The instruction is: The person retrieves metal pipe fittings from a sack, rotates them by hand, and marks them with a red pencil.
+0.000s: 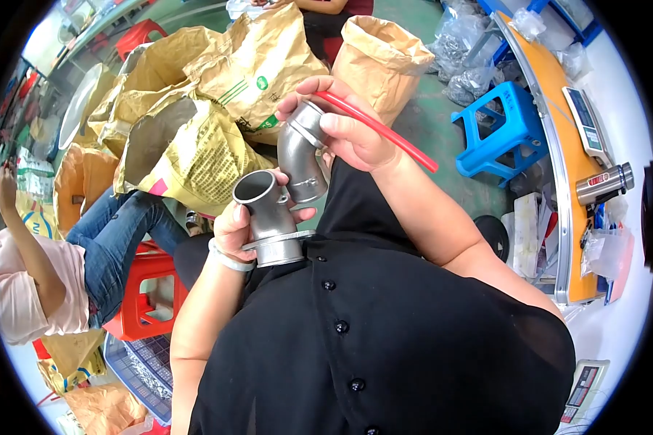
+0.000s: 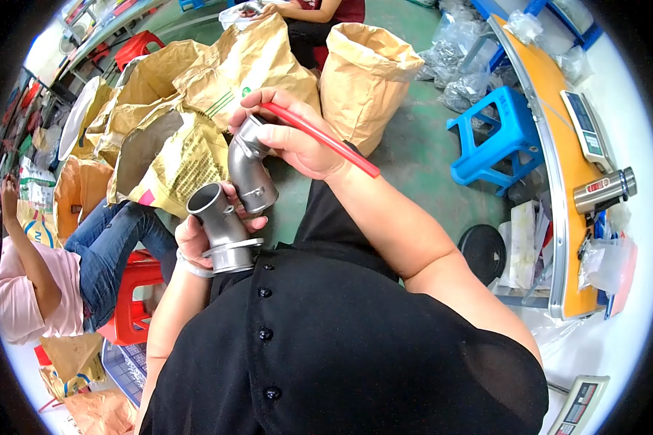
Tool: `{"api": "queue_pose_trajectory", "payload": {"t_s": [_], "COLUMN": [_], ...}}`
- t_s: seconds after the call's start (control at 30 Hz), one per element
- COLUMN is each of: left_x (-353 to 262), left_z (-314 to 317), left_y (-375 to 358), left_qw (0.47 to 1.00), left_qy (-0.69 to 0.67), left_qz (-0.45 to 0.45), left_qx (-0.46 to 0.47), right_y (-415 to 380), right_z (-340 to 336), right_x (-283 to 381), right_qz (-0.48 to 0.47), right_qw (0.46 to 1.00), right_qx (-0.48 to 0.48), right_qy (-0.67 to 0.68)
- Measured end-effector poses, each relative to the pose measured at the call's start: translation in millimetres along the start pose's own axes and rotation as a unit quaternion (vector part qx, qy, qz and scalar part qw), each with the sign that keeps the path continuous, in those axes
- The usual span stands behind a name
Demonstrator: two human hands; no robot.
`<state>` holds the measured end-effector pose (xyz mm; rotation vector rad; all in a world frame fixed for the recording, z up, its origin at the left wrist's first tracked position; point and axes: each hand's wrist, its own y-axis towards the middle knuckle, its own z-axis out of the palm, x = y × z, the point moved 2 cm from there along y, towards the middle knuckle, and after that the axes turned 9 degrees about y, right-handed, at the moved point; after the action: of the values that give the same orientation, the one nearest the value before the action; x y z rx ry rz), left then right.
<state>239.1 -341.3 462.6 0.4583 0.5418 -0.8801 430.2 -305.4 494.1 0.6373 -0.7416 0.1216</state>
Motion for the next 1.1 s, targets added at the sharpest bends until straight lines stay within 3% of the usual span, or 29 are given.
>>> {"api": "queue_pose_trajectory", "payload": {"t_s": [0.1,0.23,1.03,1.1], "left_x": [-1.7,-1.7,-1.7,-0.4], "left_z": [4.9,0.8,15.1,13.0], "left_y": [-1.2,-3.9,7.8,7.8], "left_qw": [0.999,0.997,0.999,0.999], "left_qy": [0.030,0.056,0.033,0.032], "left_qz": [0.003,-0.010,-0.010,-0.004], "left_qx": [-0.021,-0.056,-0.040,-0.043], "right_y": [0.3,-1.4,-0.3,-0.8], "right_z": [3.9,9.0,-14.1,-12.4], "right_x": [4.1,5.3,-5.6,-5.7], "right_qz": [-0.006,0.018,-0.027,-0.033], "right_qw": [0.999,0.995,0.970,0.962], "right_qx": [0.021,-0.025,-0.004,-0.054], "right_qy": [-0.040,-0.095,0.241,0.266]}}
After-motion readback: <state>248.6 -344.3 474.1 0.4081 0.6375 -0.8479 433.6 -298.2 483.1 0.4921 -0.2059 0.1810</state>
